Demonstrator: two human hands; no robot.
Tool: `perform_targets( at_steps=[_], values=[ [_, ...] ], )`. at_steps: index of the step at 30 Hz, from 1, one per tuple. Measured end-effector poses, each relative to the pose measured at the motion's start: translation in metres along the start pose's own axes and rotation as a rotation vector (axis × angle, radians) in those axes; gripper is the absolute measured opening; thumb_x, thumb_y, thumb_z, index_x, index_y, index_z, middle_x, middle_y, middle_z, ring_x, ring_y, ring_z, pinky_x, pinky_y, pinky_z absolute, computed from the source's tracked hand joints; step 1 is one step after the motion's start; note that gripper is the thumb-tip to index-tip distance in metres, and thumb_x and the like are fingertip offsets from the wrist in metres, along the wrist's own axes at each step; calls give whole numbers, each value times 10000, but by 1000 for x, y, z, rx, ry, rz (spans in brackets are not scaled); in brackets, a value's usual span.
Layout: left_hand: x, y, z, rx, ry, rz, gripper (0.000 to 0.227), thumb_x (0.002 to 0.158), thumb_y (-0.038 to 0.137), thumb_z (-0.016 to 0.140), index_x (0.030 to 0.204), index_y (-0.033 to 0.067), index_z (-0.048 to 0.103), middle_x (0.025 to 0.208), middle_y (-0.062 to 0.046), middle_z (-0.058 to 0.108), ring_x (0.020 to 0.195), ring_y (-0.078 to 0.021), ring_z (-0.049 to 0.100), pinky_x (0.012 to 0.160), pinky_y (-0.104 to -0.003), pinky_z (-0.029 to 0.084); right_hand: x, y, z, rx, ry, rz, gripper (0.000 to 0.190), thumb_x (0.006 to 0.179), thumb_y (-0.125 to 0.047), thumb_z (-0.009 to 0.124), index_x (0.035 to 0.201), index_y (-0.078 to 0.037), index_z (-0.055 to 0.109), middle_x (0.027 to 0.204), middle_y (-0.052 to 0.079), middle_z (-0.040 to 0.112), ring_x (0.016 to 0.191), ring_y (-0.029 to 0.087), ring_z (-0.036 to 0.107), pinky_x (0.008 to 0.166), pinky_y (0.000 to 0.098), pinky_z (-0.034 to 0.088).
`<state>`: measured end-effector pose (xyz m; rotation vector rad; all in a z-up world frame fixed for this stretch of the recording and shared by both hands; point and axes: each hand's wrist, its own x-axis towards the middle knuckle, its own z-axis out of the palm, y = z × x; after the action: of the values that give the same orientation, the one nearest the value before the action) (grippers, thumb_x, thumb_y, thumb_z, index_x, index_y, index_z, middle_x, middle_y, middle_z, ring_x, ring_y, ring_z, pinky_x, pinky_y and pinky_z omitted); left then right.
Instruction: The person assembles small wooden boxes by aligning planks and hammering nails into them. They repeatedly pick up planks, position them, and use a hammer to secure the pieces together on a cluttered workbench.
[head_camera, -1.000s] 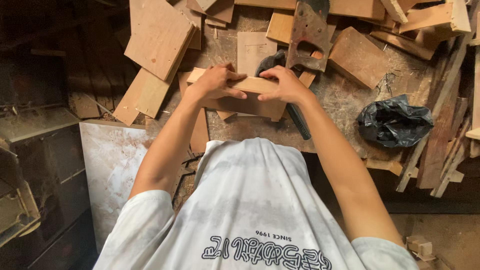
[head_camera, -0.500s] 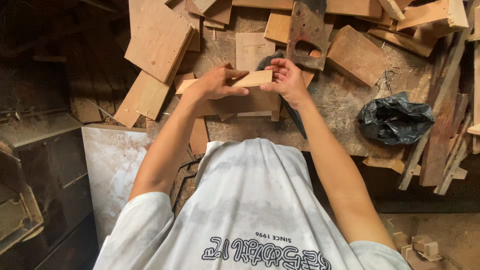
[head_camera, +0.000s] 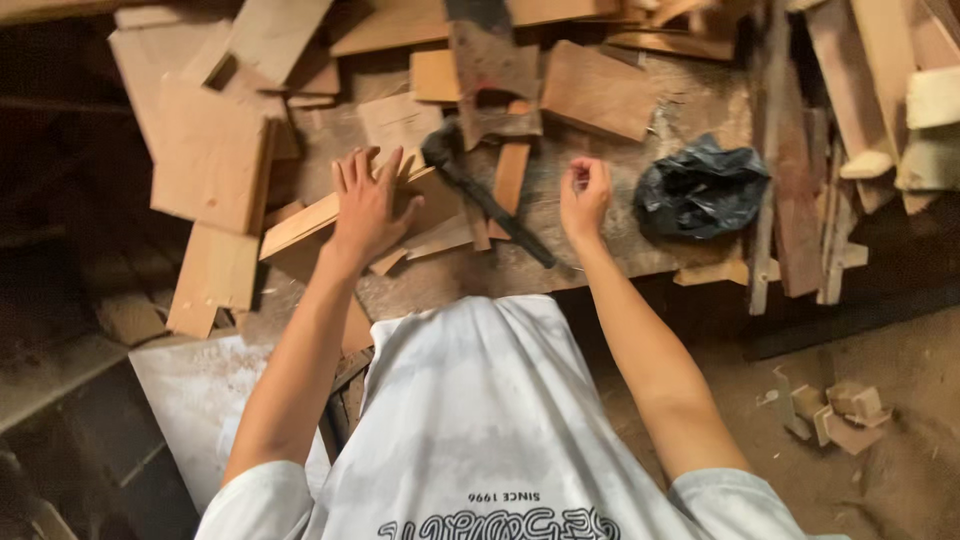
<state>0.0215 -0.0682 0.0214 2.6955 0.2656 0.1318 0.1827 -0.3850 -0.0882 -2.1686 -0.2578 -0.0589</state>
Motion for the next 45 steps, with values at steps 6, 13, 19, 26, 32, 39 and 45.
perform_targets(
  at_steps=[6,13,19,26,32,39,45],
  values=[
    [52,121,40,-199,67,171,587,858,215,794,1382,71,572,1365,-226,492,1303,-434,434,1113,-555,353,2,68,-80,70,233,64,66,947,13,615,940,-13,675,877,112,647,786,248,622,718,365,521],
    [109,286,195,-366,-123,504,332,803,118,713,1124,89,637,1267,-156,600,1266,-374,534,1110,-494,407,37,164,-193,-315,-61,106,233,845,55,604,1021,-15,739,1000,216,708,950,385,685,860,452,543],
    [136,343,292,-127,-302,335,290,885,204,613,1142,80,665,1099,-113,664,1101,-311,598,1034,-760,199,61,181,-220,-165,-319,-37,312,925,66,556,1198,2,692,1061,246,675,1003,438,642,872,479,531],
    [141,344,290,172,-382,99,163,1030,190,569,1034,108,711,1030,-76,675,1150,-268,611,1226,-741,37,77,163,-218,-192,-401,14,117,926,-29,712,1038,-24,681,1015,202,638,950,408,645,822,481,525],
    [137,347,301,166,-323,53,188,826,117,672,1008,105,715,1090,-103,615,1210,-296,549,1194,-722,63,81,178,-207,-339,-421,-85,215,782,-114,815,988,-77,764,974,176,682,911,413,662,754,495,529],
    [136,335,301,-18,-308,29,383,687,170,763,1049,67,688,1157,-163,583,1223,-353,510,1118,-670,210,97,166,-187,-313,-467,140,222,819,-173,797,999,-48,760,906,172,732,842,405,700,718,517,546],
    [132,337,289,-125,-336,-13,355,759,218,770,1080,96,680,1121,-121,599,1216,-323,529,1097,-613,321,102,159,-185,-367,-550,167,172,839,-191,793,949,-61,762,902,167,746,859,405,708,758,511,556]
  ],
)
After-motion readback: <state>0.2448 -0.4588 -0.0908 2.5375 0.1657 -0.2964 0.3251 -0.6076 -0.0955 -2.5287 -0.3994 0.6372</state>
